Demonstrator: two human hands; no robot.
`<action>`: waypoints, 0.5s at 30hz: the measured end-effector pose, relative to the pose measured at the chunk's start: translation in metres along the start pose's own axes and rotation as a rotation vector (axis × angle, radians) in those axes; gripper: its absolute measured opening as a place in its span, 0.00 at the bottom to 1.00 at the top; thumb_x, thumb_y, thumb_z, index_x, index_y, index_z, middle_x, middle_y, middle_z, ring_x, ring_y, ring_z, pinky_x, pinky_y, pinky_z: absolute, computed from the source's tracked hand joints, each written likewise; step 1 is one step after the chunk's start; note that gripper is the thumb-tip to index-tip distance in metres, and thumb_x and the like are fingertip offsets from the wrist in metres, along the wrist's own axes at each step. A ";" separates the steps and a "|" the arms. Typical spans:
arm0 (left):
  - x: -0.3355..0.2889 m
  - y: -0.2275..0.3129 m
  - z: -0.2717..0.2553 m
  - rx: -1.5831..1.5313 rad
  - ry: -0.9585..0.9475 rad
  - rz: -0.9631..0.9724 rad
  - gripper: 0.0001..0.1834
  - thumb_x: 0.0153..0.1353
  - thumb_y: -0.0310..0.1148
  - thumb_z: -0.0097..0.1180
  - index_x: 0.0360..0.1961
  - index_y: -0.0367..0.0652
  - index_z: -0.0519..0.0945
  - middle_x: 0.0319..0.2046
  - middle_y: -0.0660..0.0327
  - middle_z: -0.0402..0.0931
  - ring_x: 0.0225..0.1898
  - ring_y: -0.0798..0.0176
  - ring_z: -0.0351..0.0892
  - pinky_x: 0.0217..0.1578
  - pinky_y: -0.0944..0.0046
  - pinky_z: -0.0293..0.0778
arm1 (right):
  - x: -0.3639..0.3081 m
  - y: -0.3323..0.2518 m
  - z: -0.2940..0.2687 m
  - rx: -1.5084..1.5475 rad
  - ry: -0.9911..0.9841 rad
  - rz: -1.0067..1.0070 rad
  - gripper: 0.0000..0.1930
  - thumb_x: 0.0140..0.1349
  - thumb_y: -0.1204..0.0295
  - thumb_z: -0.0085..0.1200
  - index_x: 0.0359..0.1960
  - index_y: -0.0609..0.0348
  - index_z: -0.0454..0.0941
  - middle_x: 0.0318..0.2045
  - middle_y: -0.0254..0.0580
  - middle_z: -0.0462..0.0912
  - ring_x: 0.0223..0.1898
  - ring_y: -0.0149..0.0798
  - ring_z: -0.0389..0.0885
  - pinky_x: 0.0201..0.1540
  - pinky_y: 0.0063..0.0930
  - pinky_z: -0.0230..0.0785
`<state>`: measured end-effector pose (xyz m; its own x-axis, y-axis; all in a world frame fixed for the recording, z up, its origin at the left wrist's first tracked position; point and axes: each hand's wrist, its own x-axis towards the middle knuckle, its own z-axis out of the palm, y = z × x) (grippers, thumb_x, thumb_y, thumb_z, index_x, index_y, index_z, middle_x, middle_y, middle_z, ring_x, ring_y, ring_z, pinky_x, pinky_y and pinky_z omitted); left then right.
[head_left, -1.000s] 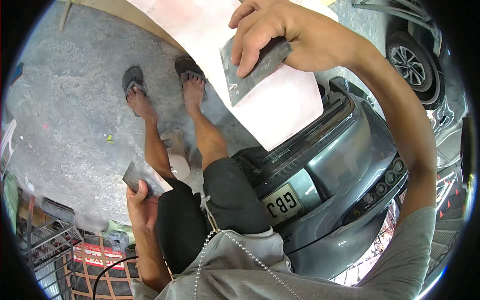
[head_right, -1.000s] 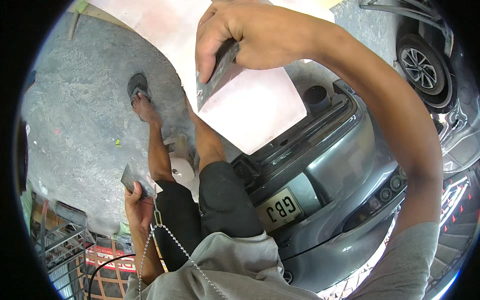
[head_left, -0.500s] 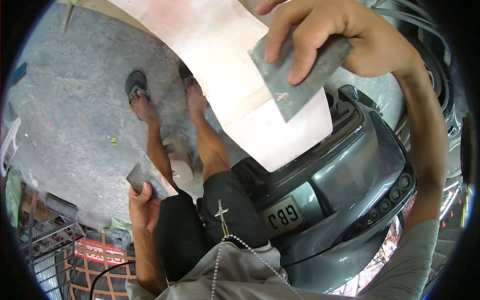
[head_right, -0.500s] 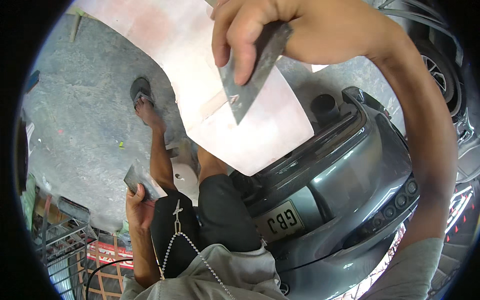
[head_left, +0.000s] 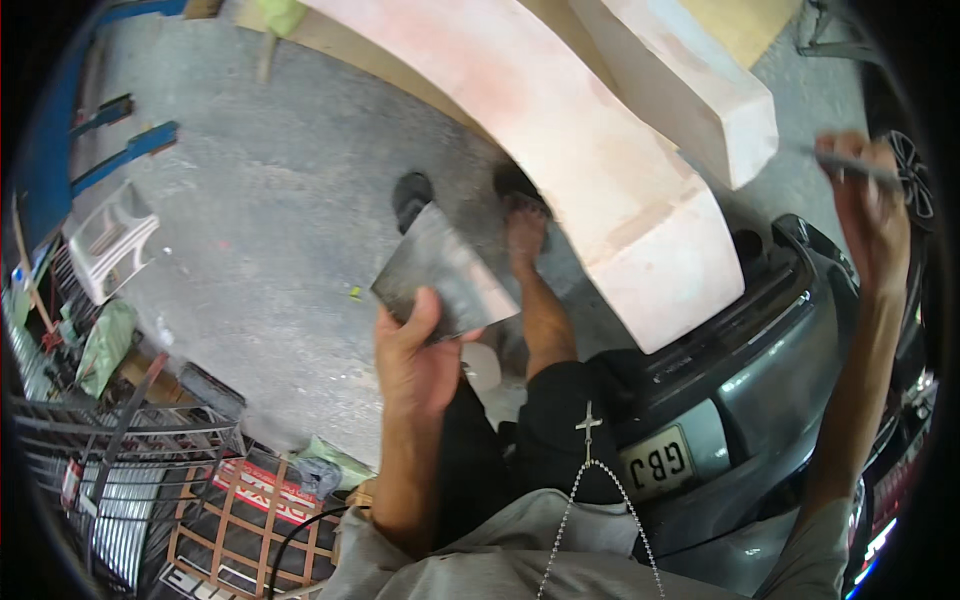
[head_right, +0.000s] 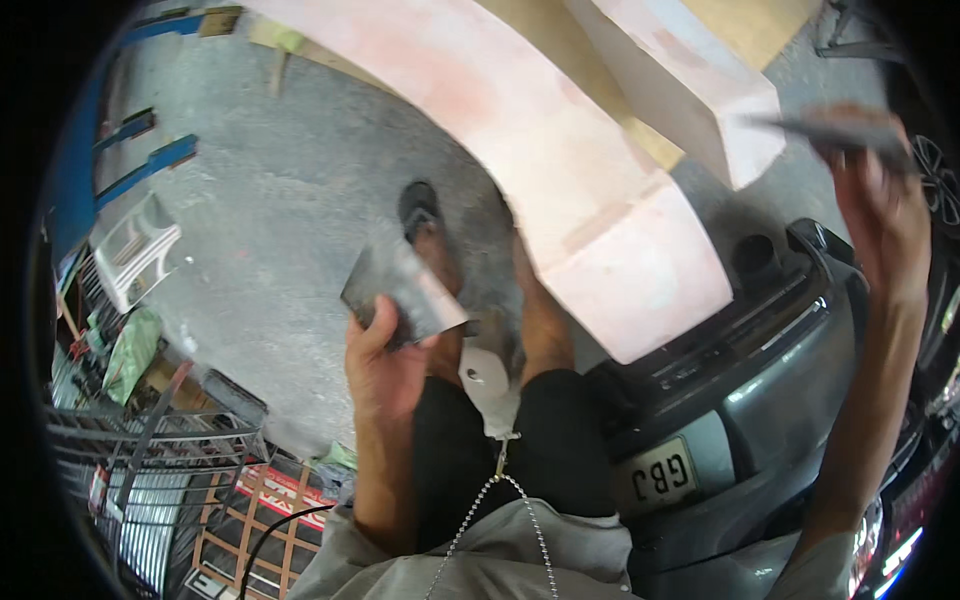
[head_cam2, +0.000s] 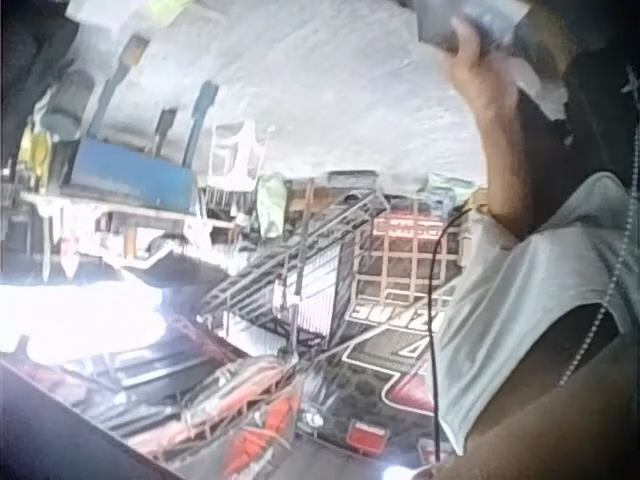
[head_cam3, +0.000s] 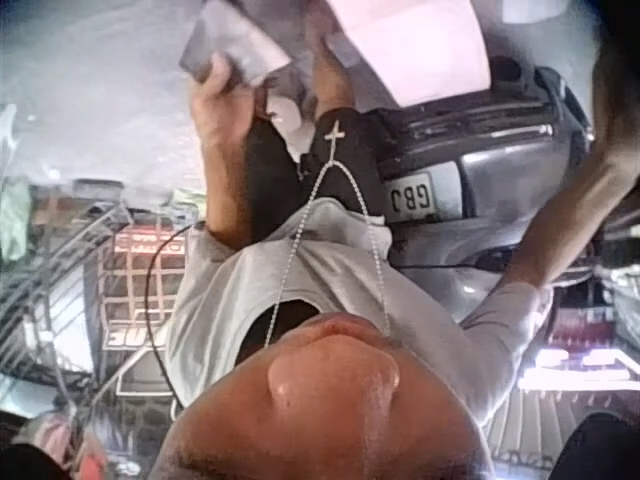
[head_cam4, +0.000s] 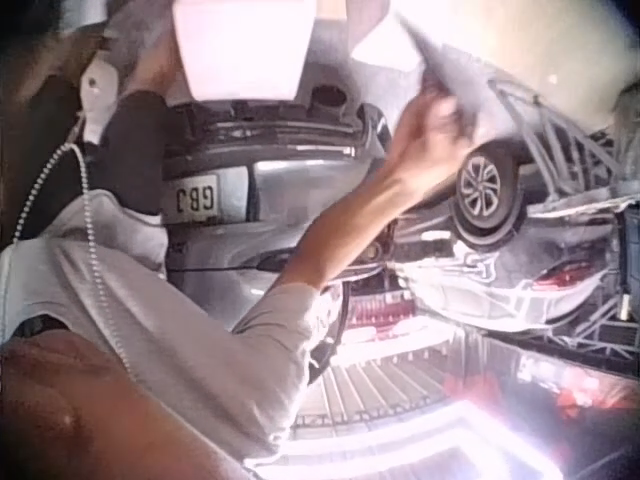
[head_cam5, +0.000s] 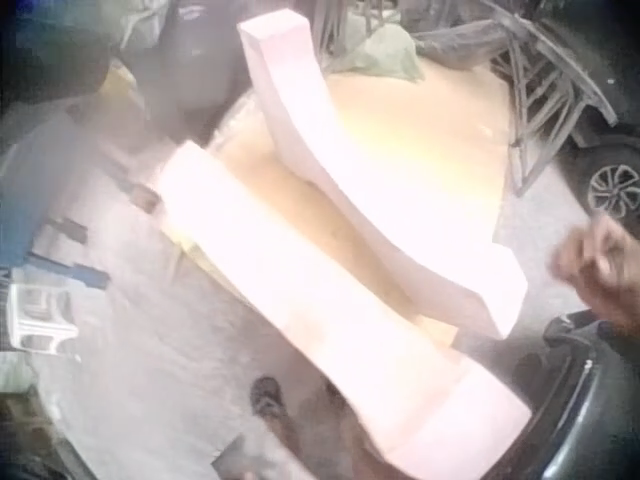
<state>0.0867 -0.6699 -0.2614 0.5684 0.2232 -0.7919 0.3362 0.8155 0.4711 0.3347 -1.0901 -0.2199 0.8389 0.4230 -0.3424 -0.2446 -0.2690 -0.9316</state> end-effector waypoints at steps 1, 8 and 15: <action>0.004 0.005 0.011 0.018 -0.012 0.033 0.19 0.69 0.29 0.58 0.59 0.39 0.72 0.47 0.54 0.82 0.43 0.56 0.87 0.36 0.53 0.88 | -0.026 0.003 0.010 0.101 0.157 0.074 0.17 0.69 0.65 0.58 0.55 0.56 0.74 0.61 0.50 0.73 0.65 0.46 0.70 0.70 0.42 0.58; 0.004 0.040 0.045 0.198 -0.111 0.285 0.15 0.68 0.27 0.59 0.54 0.35 0.75 0.43 0.56 0.82 0.39 0.61 0.85 0.33 0.56 0.87 | -0.054 -0.065 0.188 -0.493 -0.052 -0.346 0.22 0.59 0.83 0.59 0.55 0.50 0.83 0.53 0.51 0.82 0.55 0.50 0.82 0.56 0.44 0.77; -0.035 0.046 0.047 0.547 -0.145 0.523 0.14 0.66 0.25 0.62 0.51 0.33 0.76 0.40 0.59 0.81 0.36 0.69 0.80 0.36 0.69 0.76 | -0.052 -0.077 0.263 -0.930 -0.163 -0.351 0.26 0.53 0.68 0.60 0.57 0.38 0.80 0.61 0.38 0.77 0.63 0.52 0.74 0.51 0.44 0.75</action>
<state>0.1182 -0.6653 -0.1938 0.8359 0.4038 -0.3718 0.2982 0.2347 0.9252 0.1820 -0.8638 -0.1624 0.6971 0.7022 -0.1447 0.5384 -0.6460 -0.5411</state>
